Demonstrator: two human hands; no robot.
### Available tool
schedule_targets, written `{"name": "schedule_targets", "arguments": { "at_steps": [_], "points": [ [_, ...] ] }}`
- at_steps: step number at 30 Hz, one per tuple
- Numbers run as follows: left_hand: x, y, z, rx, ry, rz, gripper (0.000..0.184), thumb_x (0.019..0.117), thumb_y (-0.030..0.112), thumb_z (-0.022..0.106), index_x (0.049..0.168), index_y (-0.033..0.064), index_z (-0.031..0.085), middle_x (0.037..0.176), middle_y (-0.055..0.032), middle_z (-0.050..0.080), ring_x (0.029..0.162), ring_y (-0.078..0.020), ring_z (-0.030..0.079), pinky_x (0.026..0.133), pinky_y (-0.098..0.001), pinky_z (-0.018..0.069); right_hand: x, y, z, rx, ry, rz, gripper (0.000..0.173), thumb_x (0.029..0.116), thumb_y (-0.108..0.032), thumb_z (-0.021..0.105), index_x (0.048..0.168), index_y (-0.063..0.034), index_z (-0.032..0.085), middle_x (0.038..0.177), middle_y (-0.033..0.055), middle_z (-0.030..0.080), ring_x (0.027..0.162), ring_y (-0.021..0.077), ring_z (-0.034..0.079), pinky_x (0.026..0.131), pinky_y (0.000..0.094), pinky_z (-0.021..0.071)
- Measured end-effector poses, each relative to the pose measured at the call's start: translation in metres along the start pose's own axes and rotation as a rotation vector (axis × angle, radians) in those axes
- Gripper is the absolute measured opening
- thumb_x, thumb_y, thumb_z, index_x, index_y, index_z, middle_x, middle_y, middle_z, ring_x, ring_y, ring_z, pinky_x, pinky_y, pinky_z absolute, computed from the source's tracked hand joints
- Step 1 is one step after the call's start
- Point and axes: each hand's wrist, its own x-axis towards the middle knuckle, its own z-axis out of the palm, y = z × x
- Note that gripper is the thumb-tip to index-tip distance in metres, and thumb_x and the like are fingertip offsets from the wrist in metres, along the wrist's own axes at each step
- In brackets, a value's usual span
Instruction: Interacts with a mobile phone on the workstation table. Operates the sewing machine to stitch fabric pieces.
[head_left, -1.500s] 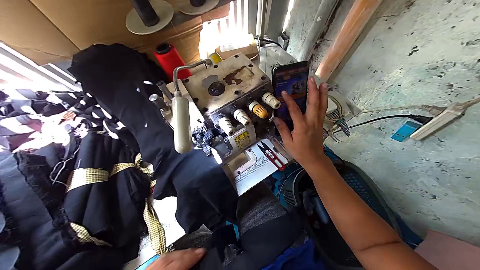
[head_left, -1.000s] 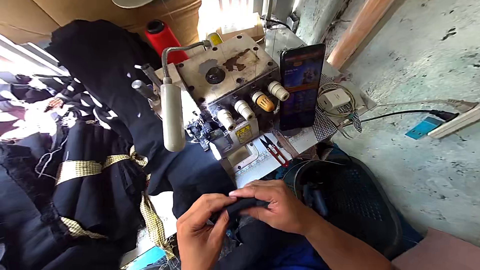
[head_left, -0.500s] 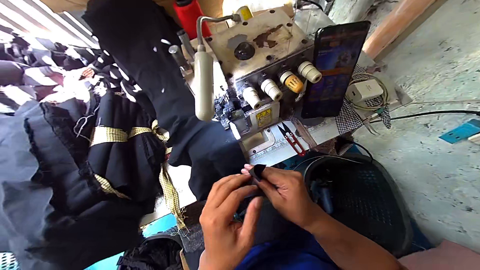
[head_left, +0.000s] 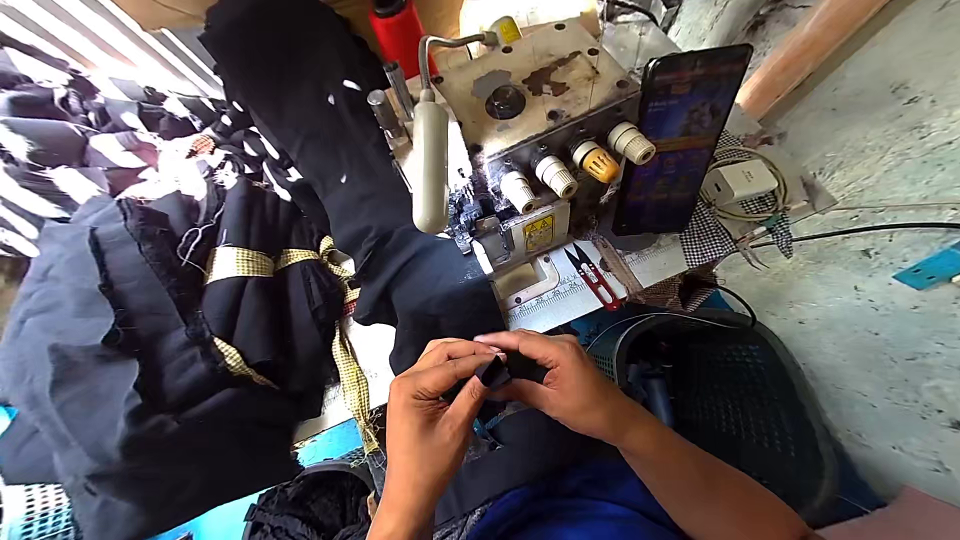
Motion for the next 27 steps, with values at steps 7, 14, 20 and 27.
{"name": "schedule_targets", "arguments": {
  "at_steps": [7, 14, 20, 27],
  "points": [
    [0.014, -0.001, -0.007, -0.209, 0.106, -0.04, 0.012, 0.0954, 0.008, 0.07, 0.1, 0.0009, 0.078, 0.103, -0.0098, 0.077, 0.094, -0.0164, 0.074, 0.084, -0.0309, 0.0628, -0.007, -0.002, 0.002, -0.041, 0.069, 0.052, 0.021, 0.0943, -0.013, 0.074, 0.112, -0.0014, 0.075, 0.102, 0.0032, 0.077, 0.095, 0.0047, 0.071, 0.089, 0.0217, 0.0594],
    [0.027, 0.0, -0.012, -0.186, 0.173, -0.143, 0.008, 0.0926, 0.005, 0.072, 0.098, 0.0008, 0.077, 0.085, -0.0052, 0.078, 0.073, -0.0134, 0.076, 0.069, -0.0286, 0.0652, -0.014, -0.001, -0.007, -0.076, 0.073, 0.111, 0.018, 0.0947, -0.021, 0.074, 0.102, -0.0047, 0.078, 0.093, -0.0006, 0.077, 0.086, 0.0009, 0.071, 0.081, 0.0181, 0.0589],
    [0.031, -0.001, -0.014, -0.16, 0.163, -0.137, 0.006, 0.092, 0.005, 0.073, 0.095, 0.002, 0.077, 0.082, -0.0041, 0.077, 0.071, -0.0126, 0.075, 0.069, -0.0281, 0.0648, -0.014, 0.001, -0.007, -0.076, 0.109, 0.106, 0.016, 0.0952, -0.021, 0.074, 0.095, -0.0063, 0.079, 0.09, -0.0012, 0.077, 0.086, 0.0008, 0.071, 0.081, 0.0181, 0.0589],
    [0.088, 0.023, -0.057, 0.298, -0.236, 0.113, 0.008, 0.0891, 0.023, 0.079, 0.095, 0.0174, 0.081, 0.094, 0.0061, 0.074, 0.083, -0.0056, 0.07, 0.073, -0.0224, 0.0605, 0.001, -0.005, 0.0, 0.051, 0.212, 0.148, 0.023, 0.0945, -0.015, 0.074, 0.111, -0.0004, 0.074, 0.088, 0.0001, 0.075, 0.078, 0.0038, 0.07, 0.074, 0.0205, 0.0601]
  ]
}}
